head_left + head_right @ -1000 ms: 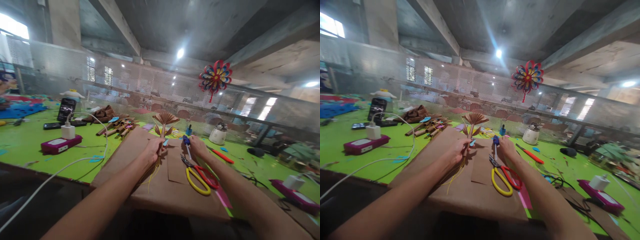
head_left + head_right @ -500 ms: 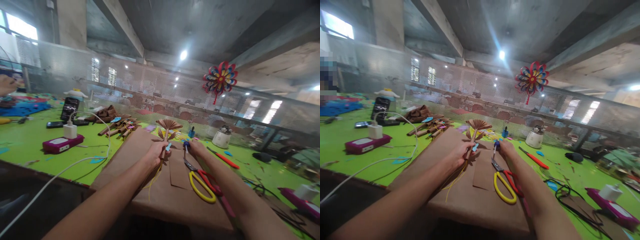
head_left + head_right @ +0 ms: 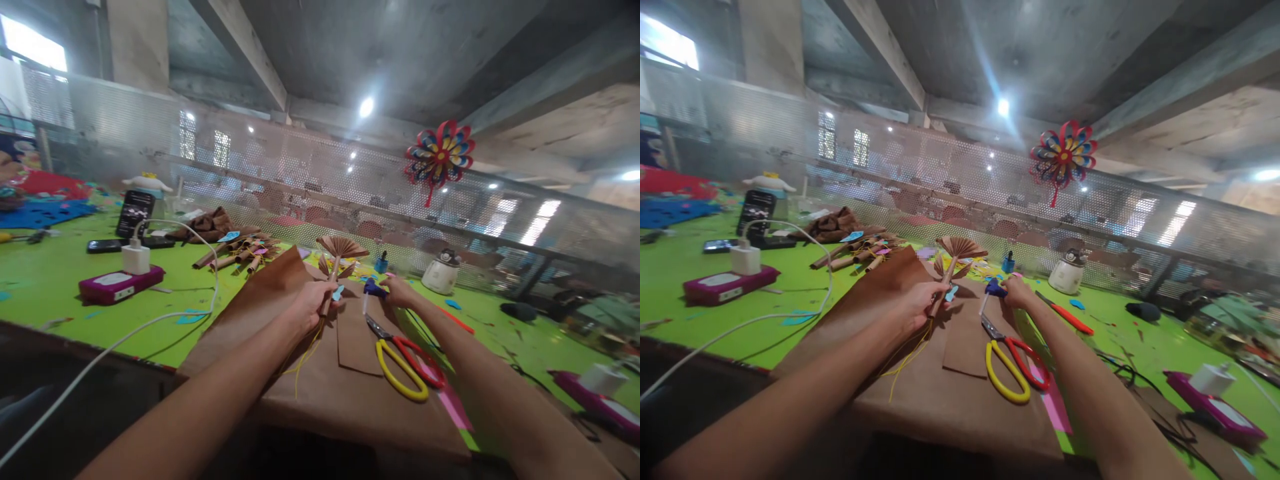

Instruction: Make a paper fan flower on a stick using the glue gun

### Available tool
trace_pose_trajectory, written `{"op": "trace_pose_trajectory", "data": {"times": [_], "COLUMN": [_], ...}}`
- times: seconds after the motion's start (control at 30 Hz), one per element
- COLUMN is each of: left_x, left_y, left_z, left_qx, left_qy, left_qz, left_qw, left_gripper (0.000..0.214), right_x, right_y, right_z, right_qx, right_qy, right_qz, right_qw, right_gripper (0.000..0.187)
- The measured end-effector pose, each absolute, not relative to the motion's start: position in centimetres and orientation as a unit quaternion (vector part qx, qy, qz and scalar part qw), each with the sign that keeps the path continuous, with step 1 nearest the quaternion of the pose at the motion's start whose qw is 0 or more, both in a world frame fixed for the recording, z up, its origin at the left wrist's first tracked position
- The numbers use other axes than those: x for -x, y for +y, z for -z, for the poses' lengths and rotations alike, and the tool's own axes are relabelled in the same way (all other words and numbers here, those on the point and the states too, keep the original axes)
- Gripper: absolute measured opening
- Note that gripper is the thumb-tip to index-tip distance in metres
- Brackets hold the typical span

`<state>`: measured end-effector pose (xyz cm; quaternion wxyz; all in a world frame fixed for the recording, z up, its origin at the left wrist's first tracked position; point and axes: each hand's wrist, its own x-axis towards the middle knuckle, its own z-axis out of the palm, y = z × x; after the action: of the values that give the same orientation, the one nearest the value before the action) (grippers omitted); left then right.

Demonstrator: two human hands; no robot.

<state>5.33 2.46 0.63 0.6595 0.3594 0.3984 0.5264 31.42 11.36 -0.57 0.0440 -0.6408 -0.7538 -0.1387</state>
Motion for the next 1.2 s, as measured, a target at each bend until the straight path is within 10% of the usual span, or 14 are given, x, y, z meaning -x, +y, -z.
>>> {"op": "trace_pose_trajectory", "data": {"times": [0.4,1.2], "left_x": [-5.6,-5.8], "left_y": [1.5,0.6], "left_z": [-0.8,-1.0], "left_qx": [-0.363,-0.383], "left_qy": [0.286,0.196], "left_qz": [-0.485,-0.461], "left_qw": [0.742,0.776], "left_gripper": [0.011,0.012], "right_x": [-24.7,-23.2], "right_y": [1.6,0.2], "right_z": [1.0,0.1], "right_qx": [0.474,0.443], "right_qy": [-0.74,-0.597], "right_qz": [-0.084,-0.26], "right_qw": [0.47,0.616], "right_gripper": [0.024,0.022]}}
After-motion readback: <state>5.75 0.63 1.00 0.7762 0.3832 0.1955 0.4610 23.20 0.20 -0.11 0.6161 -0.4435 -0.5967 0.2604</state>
